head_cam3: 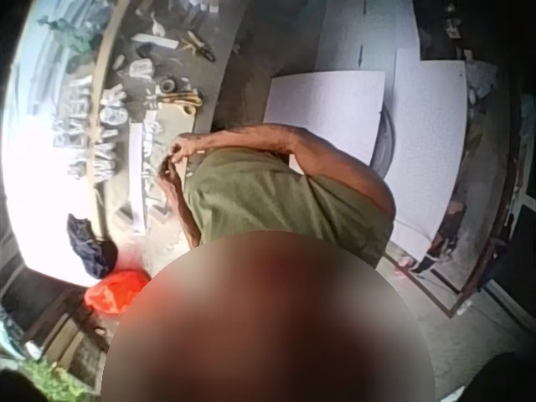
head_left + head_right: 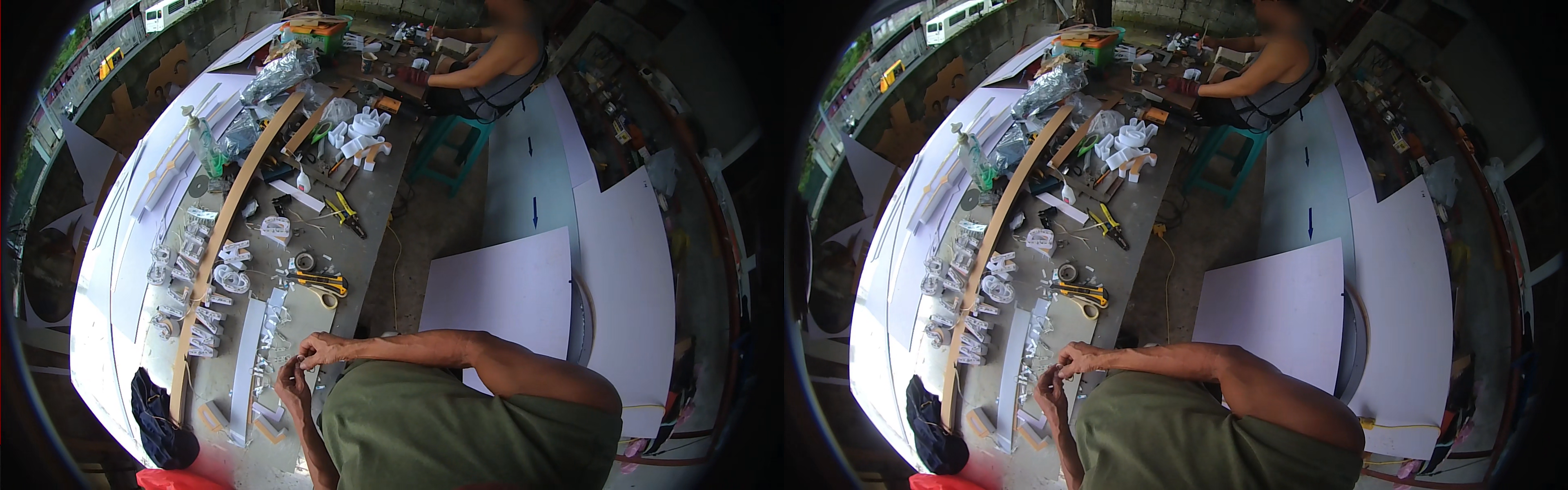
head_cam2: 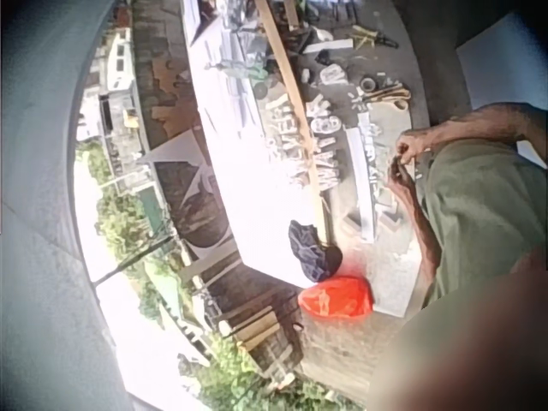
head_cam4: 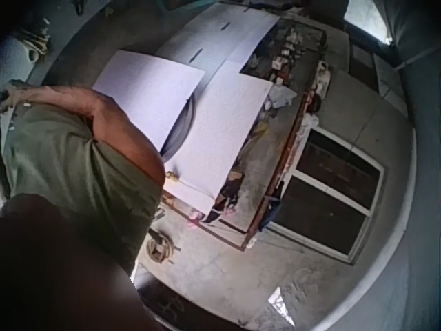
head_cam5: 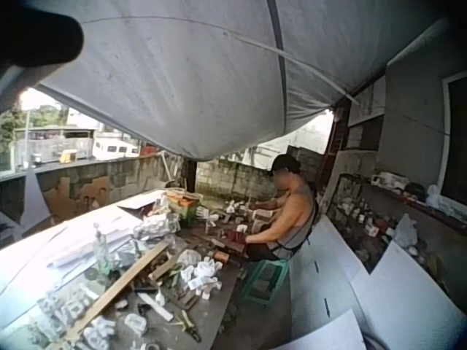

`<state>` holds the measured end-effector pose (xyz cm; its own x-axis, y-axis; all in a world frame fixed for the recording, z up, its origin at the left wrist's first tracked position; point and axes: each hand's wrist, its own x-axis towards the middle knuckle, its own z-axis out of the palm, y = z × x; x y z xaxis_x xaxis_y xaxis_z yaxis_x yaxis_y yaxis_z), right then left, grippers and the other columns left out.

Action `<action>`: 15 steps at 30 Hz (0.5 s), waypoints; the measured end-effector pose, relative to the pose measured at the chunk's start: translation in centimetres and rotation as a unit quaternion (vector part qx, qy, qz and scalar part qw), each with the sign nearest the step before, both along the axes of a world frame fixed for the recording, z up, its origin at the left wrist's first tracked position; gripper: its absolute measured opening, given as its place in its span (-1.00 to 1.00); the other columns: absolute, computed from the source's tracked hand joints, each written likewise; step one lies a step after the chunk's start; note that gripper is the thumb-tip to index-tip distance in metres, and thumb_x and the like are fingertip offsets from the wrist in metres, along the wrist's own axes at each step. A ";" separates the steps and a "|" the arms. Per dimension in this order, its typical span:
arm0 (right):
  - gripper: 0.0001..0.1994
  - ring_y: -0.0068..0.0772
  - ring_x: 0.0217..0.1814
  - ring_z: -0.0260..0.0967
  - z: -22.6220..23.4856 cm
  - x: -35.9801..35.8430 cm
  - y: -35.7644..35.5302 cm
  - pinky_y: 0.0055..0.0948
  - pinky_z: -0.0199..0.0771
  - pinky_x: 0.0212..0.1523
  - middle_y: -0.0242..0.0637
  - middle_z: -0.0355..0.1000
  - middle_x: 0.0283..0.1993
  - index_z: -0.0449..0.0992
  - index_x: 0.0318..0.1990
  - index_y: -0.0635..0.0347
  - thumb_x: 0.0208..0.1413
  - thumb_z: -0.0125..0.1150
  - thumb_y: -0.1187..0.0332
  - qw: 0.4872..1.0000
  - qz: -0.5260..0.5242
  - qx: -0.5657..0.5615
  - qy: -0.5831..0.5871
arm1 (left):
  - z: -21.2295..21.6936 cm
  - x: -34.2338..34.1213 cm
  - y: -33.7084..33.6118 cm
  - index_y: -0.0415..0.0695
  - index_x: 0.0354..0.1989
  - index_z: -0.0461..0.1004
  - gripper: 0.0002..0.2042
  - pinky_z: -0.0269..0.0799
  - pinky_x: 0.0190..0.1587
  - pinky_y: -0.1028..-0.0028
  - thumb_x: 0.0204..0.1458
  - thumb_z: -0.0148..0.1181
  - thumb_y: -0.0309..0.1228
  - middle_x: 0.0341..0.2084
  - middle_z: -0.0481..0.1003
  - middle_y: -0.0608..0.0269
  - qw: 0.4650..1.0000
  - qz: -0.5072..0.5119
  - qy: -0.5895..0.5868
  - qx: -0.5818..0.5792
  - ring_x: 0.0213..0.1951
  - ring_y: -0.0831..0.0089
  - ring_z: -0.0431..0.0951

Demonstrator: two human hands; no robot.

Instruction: Assembling and wiring acrylic signage letters.

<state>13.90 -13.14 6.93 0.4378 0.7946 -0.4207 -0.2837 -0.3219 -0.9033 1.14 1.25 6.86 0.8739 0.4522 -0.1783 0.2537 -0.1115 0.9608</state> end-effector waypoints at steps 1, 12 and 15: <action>-0.73 -0.55 -0.31 0.50 0.2 0.0 0.3 -0.49 0.47 -0.30 -0.30 0.59 -0.34 0.56 -0.18 0.34 0.09 0.37 0.30 1.000 -0.004 0.010 -0.011 | 0.7 0.2 0.2 -0.30 -0.07 0.61 -0.81 0.50 -0.18 0.45 0.24 0.14 -0.53 -0.31 0.65 0.11 1.000 0.004 -0.001 0.004 -0.26 0.46 0.63; -0.81 -0.45 -0.14 0.45 2.1 0.5 -1.5 -0.19 0.14 0.13 -0.41 0.60 -0.29 0.64 -0.24 0.01 0.09 0.26 0.18 0.933 0.036 -0.089 -0.348 | 3.8 0.0 1.6 -0.24 -0.21 0.68 -0.83 0.46 -0.24 0.38 0.13 0.31 -0.40 -0.42 0.61 0.09 0.986 -0.107 0.054 0.118 -0.38 0.35 0.58; -0.86 -0.45 -0.02 0.30 1.0 0.3 -2.0 -0.13 -0.01 0.15 -0.59 0.55 -0.27 0.65 -0.29 -0.08 0.11 0.25 0.16 0.915 0.097 -0.048 -0.389 | 3.9 0.2 2.6 -0.16 -0.26 0.70 -0.84 0.42 -0.26 0.31 0.09 0.32 -0.35 -0.47 0.57 0.10 0.968 -0.167 0.057 0.178 -0.41 0.24 0.53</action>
<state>14.23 -15.10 7.94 0.4898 0.8645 -0.1126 0.5044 -0.3864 -0.7722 1.30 3.81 10.80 0.9657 0.1989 -0.1671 0.2489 -0.5240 0.8146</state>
